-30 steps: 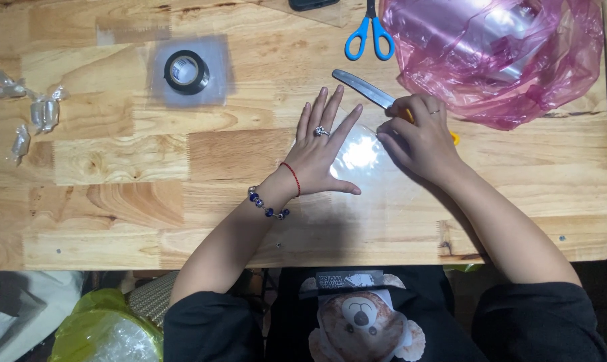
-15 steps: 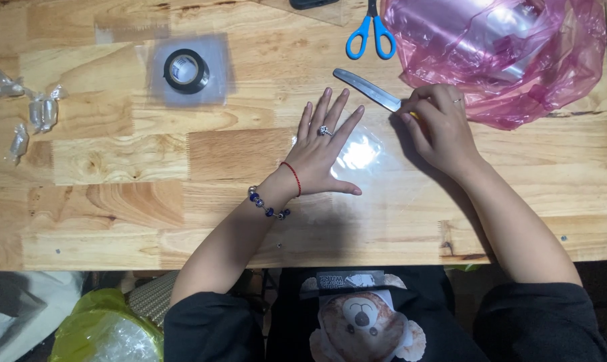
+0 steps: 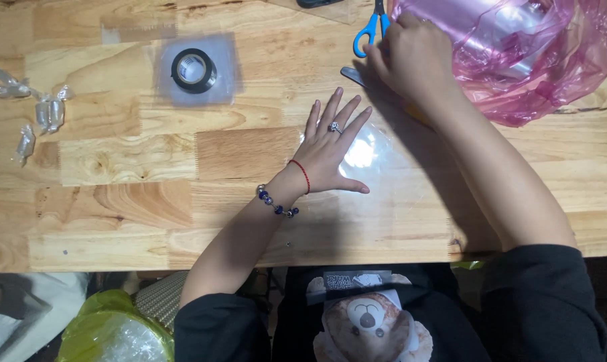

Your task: Cutting clear plastic sheets into smaller pieces using a utility knife and scissors on a wooden table.

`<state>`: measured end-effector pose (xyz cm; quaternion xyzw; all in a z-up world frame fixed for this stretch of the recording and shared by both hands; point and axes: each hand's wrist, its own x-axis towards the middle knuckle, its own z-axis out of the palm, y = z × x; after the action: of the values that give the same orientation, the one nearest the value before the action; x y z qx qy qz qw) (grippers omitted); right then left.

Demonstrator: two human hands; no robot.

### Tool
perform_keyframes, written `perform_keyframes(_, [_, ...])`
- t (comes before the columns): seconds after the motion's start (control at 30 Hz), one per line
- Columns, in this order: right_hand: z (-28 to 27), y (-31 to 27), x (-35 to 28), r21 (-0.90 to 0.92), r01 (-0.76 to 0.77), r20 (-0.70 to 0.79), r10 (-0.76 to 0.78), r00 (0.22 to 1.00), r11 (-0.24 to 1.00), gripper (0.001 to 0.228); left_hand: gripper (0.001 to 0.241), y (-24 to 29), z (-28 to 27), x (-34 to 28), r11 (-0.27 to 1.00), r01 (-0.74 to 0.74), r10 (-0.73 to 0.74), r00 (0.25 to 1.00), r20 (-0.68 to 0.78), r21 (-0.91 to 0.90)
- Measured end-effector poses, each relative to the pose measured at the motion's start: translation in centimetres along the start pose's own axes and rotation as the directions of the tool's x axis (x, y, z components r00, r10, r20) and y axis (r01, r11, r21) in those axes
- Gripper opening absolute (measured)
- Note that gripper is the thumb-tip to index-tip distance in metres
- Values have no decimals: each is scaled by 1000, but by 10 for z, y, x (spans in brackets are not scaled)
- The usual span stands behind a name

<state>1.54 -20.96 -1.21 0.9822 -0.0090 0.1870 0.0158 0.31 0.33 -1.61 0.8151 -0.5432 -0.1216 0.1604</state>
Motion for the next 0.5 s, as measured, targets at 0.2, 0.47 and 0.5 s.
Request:
perform_keyframes(0.2, [82, 13, 41, -242, -388, 287, 447, 847, 889, 19, 106, -7, 3, 2, 978, -2, -17, 996, -89, -209])
perform_keyframes(0.47, [2, 26, 18, -124, -373, 413, 390, 823, 919, 33, 42, -21, 33, 9, 975, 21, -89, 949, -301, -223])
perform_keyframes(0.5, [-20, 26, 9, -140, -359, 445, 382, 810, 923, 38, 40, -21, 34, 10, 975, 36, -105, 943, -315, -219])
